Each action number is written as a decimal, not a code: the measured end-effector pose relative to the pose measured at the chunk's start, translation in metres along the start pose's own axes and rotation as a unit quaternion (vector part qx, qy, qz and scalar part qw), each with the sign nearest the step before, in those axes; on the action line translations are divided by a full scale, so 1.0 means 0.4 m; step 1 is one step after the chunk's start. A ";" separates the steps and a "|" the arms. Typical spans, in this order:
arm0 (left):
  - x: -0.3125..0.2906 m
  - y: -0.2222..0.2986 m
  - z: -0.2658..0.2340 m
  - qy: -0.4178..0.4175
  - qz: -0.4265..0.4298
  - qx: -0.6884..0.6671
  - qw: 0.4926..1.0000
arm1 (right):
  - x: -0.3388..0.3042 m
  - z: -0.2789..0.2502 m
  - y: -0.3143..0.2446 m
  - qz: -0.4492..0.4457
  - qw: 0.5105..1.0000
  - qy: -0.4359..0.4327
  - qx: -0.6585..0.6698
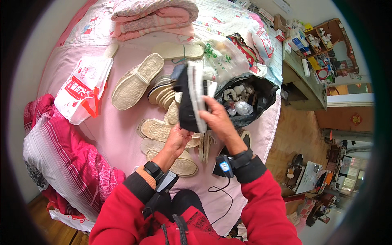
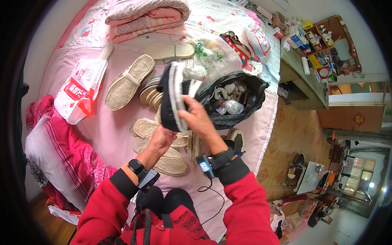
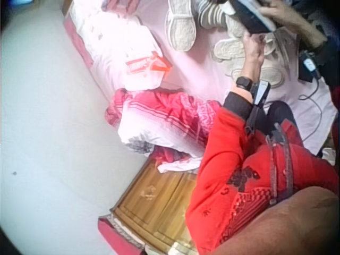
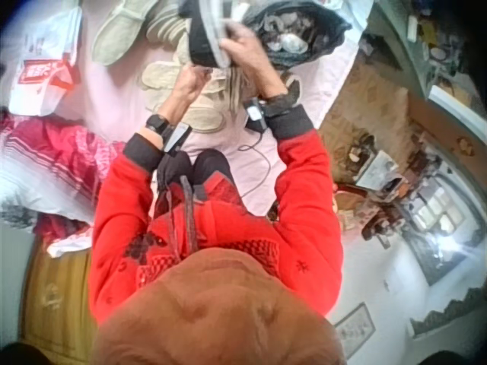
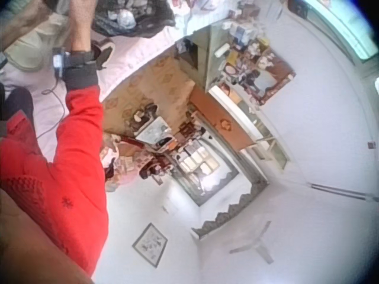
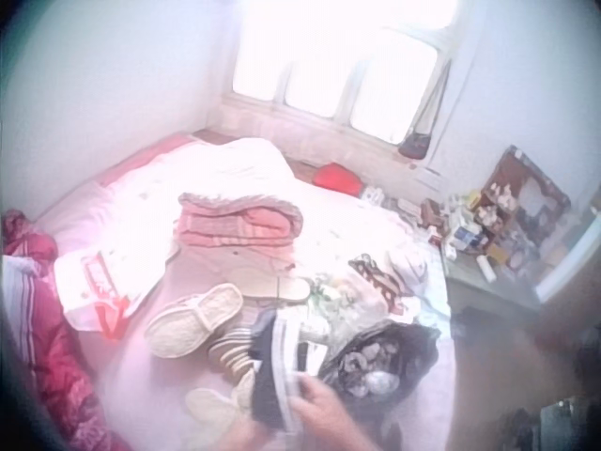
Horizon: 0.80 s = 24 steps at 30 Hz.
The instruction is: The person sits on a bed and handles multiple slipper components, including insoles, uppers, and plastic bags. They open a black bag, remove items, and repeatedly pick up, turn over, and place down slipper parts and packaging.
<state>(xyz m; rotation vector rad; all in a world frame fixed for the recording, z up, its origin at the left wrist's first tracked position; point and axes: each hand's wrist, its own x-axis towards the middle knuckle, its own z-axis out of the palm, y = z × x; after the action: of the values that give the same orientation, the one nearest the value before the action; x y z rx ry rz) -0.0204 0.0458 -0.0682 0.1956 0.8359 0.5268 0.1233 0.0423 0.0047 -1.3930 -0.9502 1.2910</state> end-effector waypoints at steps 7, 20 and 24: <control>-0.001 0.019 -0.017 -0.039 0.001 0.012 0.999 | -0.039 -0.081 0.037 0.059 0.994 0.042 -0.086; -0.024 0.017 -0.005 -0.054 -0.008 0.026 0.998 | -0.159 -0.402 0.118 -0.008 0.817 0.474 -0.329; -0.031 0.021 -0.002 -0.051 -0.011 0.030 0.998 | -0.151 -0.432 0.144 0.004 0.776 0.569 -0.273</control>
<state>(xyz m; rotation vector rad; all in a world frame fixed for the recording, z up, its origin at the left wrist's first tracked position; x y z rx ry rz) -0.0309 0.0463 -0.0574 0.2669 0.7538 0.4677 0.2823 -0.0535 -0.0442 -2.1857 -0.4186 -0.0467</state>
